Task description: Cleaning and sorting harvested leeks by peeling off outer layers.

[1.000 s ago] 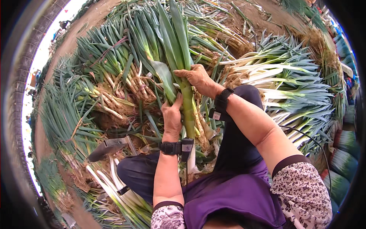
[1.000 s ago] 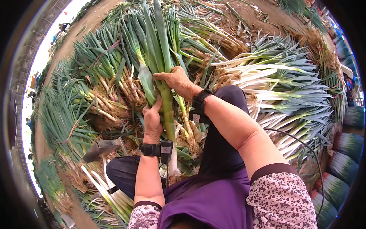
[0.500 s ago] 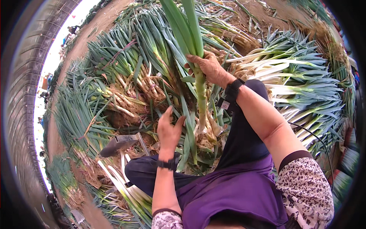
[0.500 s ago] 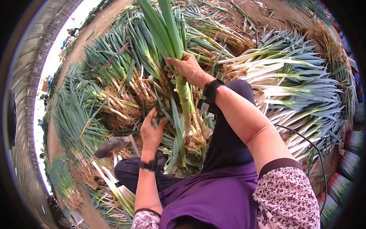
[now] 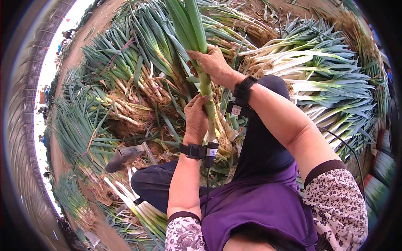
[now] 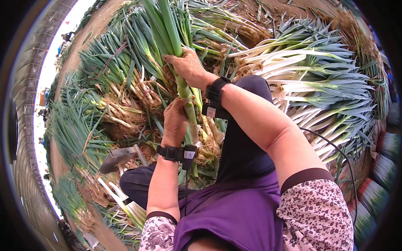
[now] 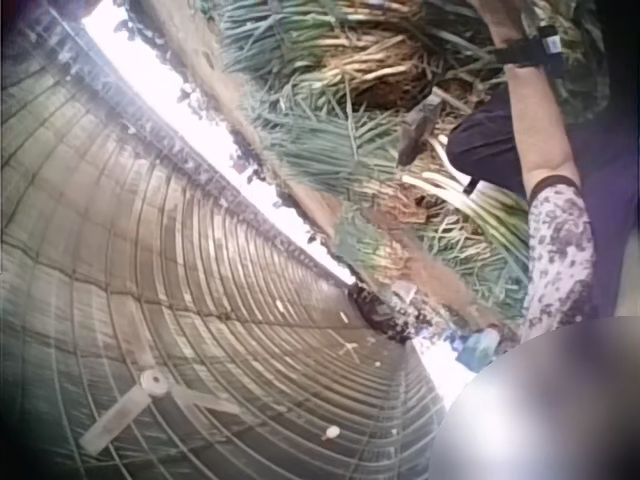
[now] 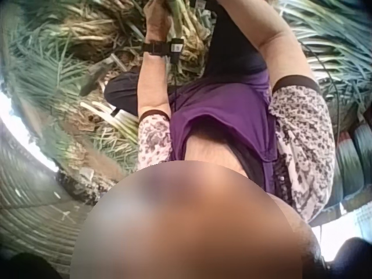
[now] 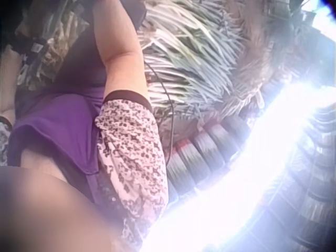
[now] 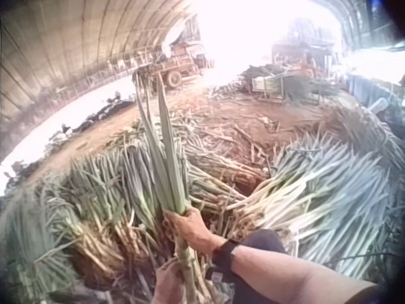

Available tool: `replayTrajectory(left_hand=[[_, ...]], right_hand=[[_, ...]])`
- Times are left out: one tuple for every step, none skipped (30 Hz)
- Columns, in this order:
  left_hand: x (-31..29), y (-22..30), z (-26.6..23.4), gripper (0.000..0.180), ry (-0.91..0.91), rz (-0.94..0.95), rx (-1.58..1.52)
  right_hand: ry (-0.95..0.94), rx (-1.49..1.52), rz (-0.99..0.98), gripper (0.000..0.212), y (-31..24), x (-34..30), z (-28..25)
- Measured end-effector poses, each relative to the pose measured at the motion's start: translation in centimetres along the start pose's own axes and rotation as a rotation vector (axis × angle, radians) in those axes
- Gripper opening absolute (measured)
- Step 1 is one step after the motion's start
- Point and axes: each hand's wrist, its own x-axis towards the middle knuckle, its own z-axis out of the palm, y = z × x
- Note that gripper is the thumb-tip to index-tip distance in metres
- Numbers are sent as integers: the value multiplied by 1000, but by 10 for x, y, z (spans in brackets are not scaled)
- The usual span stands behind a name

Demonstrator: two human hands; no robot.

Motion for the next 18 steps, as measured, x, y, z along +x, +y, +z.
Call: replayTrajectory(left_hand=[[-1,-4,3,22,24,13,-7],[4,-11,-4,22,24,13,-7],[11,-21,-21,22,81,-19,-58],[17,-27,-30,24,137,-49,-111],[18,-29,-21,28,221,-41,-84],[14,-29,-17,28,223,-38,-88],[7,-29,-14,31,254,11,-15],[1,-28,-9,34,277,61,56],[-13,-21,-4,35,206,85,94],[-19,-24,-2,35,200,85,92],[-29,-25,-3,34,221,299,307],[-37,-24,-3,35,239,511,524],[-42,-20,-6,36,284,730,967],[-43,-16,-10,36,297,736,968],[-42,-12,-13,35,254,850,1117],[-41,-8,-16,35,206,962,1265],[-37,-7,-20,26,152,986,1262],[-34,-5,-24,26,159,987,1260]], right_hand=[[5,-1,3,19,4,1,-1],[21,-32,-40,19,10,2,-1],[25,-59,-78,19,18,3,5],[29,-88,-118,19,23,5,11],[83,-109,-70,19,20,-1,15],[78,-112,-69,19,20,0,16],[94,-156,-64,19,19,0,17],[112,-205,-65,19,16,2,14],[115,-210,-69,19,15,6,11],[155,-211,-66,19,13,10,8],[190,-208,-53,19,15,10,11],[227,-205,-40,19,17,11,13],[264,-203,-27,19,20,10,14],[250,-202,-26,19,22,10,19],[230,-192,-2,19,23,8,21],[211,-183,21,20,24,8,24],[199,-181,14,20,25,6,27],[194,-184,15,20,27,7,29]])
